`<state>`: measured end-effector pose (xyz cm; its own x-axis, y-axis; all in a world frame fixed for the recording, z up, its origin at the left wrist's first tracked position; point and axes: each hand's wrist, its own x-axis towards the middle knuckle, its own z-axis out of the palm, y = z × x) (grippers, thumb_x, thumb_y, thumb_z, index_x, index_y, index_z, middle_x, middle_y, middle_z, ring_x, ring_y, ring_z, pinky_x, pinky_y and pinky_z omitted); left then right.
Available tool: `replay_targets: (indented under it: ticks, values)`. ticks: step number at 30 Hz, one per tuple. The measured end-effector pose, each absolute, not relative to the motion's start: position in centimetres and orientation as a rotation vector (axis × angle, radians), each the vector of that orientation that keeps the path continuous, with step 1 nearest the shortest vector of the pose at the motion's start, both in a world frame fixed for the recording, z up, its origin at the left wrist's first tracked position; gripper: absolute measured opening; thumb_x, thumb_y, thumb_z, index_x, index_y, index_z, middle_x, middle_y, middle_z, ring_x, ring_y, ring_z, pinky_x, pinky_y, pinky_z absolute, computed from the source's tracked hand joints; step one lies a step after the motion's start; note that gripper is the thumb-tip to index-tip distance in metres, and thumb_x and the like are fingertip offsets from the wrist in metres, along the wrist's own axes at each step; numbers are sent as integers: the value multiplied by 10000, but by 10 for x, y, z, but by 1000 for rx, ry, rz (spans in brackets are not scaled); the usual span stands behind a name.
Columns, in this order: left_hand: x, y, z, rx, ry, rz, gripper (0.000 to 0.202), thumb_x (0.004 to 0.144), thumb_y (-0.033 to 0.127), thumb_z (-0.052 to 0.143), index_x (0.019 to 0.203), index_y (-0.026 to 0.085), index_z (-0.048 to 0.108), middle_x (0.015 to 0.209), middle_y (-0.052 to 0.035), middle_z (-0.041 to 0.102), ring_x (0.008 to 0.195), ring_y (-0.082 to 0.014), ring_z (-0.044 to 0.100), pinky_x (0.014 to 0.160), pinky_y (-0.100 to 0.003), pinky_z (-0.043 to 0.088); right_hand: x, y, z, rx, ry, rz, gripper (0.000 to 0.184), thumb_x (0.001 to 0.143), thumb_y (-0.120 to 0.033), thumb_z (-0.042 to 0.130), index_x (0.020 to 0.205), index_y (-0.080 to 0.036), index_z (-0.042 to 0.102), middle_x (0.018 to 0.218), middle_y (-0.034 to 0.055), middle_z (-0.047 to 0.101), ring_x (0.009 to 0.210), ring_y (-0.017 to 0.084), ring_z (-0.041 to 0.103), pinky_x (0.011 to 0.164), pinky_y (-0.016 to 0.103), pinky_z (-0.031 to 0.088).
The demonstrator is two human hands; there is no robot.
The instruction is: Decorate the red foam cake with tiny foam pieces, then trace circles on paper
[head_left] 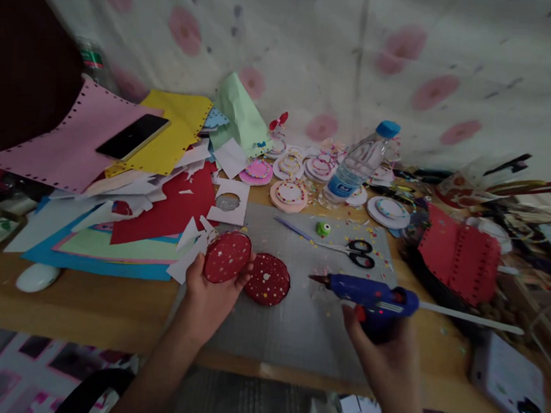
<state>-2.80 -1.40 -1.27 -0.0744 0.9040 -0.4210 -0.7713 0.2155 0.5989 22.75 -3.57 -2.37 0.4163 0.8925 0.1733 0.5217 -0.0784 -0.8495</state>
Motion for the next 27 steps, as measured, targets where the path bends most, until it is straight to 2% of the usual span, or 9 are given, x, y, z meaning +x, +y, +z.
replay_targets:
  ticks: [5, 8, 11, 17, 22, 27]
  values:
    - [-38, -21, -25, 8, 852, 1380, 630, 718, 716, 640, 1049, 183, 698, 1003, -82, 736, 855, -190, 678, 774, -275, 550, 210, -30, -29, -1666, -1461, 531, 280, 784, -378, 669, 970, -235, 516, 731, -14, 615, 633, 159, 577, 606, 280, 495]
    - [-42, -29, -39, -6, 830, 1356, 624, 742, 723, 606, 1058, 191, 690, 1004, -76, 727, 892, -195, 669, 779, -276, 542, 214, -30, -30, -1668, -1545, 491, 305, 780, -419, 653, 963, -239, 488, 763, 10, 626, 692, 187, 602, 637, 301, 500]
    - [-40, -33, -50, 48, 805, 1374, 626, 742, 726, 595, 1072, 201, 676, 1034, -84, 720, 993, -240, 662, 858, -326, 532, 217, -27, -28, -1842, -1644, 351, 373, 734, -493, 654, 938, -230, 485, 770, 47, 636, 692, 220, 616, 601, 314, 475]
    - [-35, -32, -54, 27, 749, 1399, 625, 723, 686, 627, 1068, 168, 689, 1052, -116, 732, 1135, -303, 642, 1094, -439, 431, 214, -15, -22, -2026, -1846, 252, 441, 721, -605, 601, 894, -220, 475, 601, 18, 589, 482, 195, 545, 465, 264, 359]
    - [-35, -32, -52, -35, 724, 1377, 644, 746, 682, 596, 1097, 150, 687, 1119, -141, 729, 1270, -337, 577, 1165, -485, 355, 212, -6, -18, -2009, -2069, 108, 449, 744, -622, 562, 882, -202, 484, 541, 18, 568, 452, 216, 550, 464, 272, 328]
    - [-36, -31, -53, -76, 687, 1380, 612, 759, 637, 593, 1136, 160, 665, 1128, -128, 729, 1325, -336, 536, 1194, -491, 310, 215, -2, -9, -1874, -2229, -20, 526, 792, -630, 535, 990, -143, 548, 578, 49, 606, 491, 244, 597, 478, 290, 371]
